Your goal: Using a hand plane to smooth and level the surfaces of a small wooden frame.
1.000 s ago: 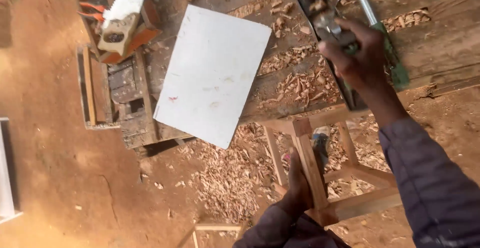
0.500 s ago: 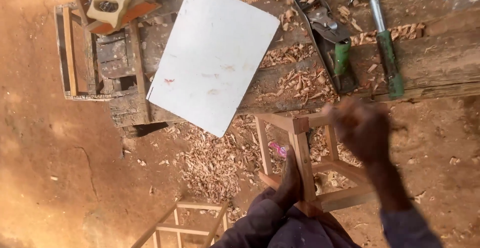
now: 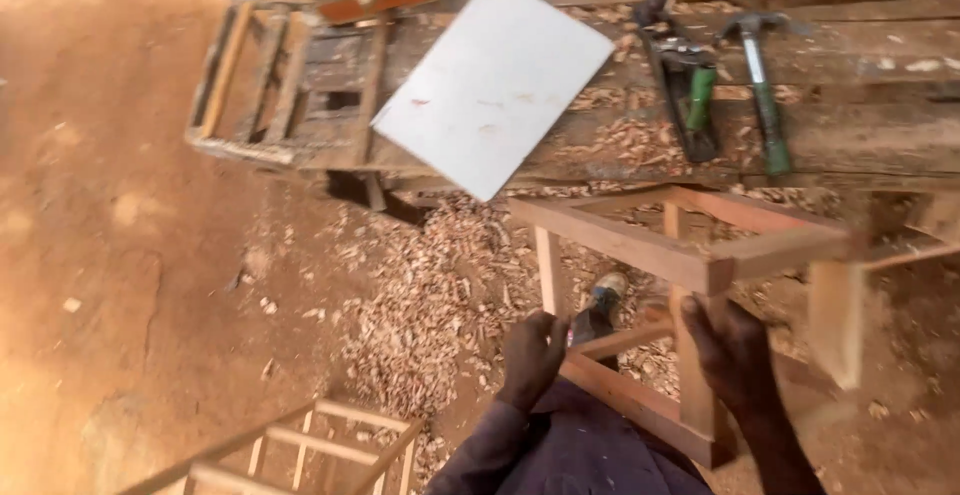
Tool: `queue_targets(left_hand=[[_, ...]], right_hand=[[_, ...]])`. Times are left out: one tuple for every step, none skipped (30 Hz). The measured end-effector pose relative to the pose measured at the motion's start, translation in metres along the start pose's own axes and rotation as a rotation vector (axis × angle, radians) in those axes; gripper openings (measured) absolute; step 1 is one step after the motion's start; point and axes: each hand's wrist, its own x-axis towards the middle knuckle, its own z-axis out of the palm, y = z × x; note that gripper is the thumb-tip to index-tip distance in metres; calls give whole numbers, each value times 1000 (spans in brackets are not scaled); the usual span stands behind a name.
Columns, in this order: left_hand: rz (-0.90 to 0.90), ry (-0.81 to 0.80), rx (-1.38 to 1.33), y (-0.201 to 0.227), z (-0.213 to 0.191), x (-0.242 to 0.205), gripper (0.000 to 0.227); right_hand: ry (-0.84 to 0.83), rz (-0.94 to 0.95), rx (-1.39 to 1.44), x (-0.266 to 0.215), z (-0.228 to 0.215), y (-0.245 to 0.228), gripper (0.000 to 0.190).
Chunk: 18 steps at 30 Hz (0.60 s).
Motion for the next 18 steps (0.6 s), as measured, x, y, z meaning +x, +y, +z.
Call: queue_targets(left_hand=[[-15, 33, 1, -8, -10, -3, 46], [-67, 62, -16, -14, -15, -8, 54], [-120, 92, -33, -19, -20, -11, 73], [-115, 108, -43, -18, -24, -19, 73], [-142, 54, -264, -17, -28, -25, 61], [-178, -3, -485, -16, -31, -35, 54], [-182, 12, -494, -20, -37, -33, 54], [-280, 77, -612, -27, -45, -35, 55], [-377, 144, -730, -34, -52, -35, 58], [-381, 162, -732, -44, -61, -37, 58], [-283, 43, -863, -54, -69, -38, 48], [-189, -81, -991, -64, -76, -43, 51], [-199, -66, -996, -66, -87, -54, 51], [-216, -102, -946, -68, -99, -58, 52], [-234, -137, -896, -71, -111, -60, 54], [-248, -118, -894, -68, -117, -66, 54], [-381, -29, -899, -65, -124, -71, 53], [-517, 48, -902, -61, -127, -81, 57]], right_hand=[[-22, -26, 9, -8, -5, -15, 44], [-32, 23, 66, -20, -16, -28, 46], [-42, 73, 122, -30, -26, -40, 48], [-43, 54, 119, -36, -30, -42, 48], [-55, 74, 126, -39, -35, -45, 49], [-78, 102, 131, -44, -40, -48, 52], [-90, 90, 126, -42, -42, -50, 52], [-124, 185, 296, -41, -42, -52, 45], [-158, 283, 465, -39, -41, -54, 52], [-174, 274, 465, -33, -38, -50, 52], [-225, 324, 544, -24, -35, -46, 51], [-277, 382, 618, -18, -34, -42, 51], [-294, 382, 612, -9, -28, -43, 51], [-373, 348, 607, 7, -20, -44, 55], [-452, 314, 601, 23, -11, -46, 59], [-476, 317, 603, 39, -2, -61, 59], [-552, 295, 583, 55, 7, -76, 59], [-620, 281, 560, 63, 13, -90, 60]])
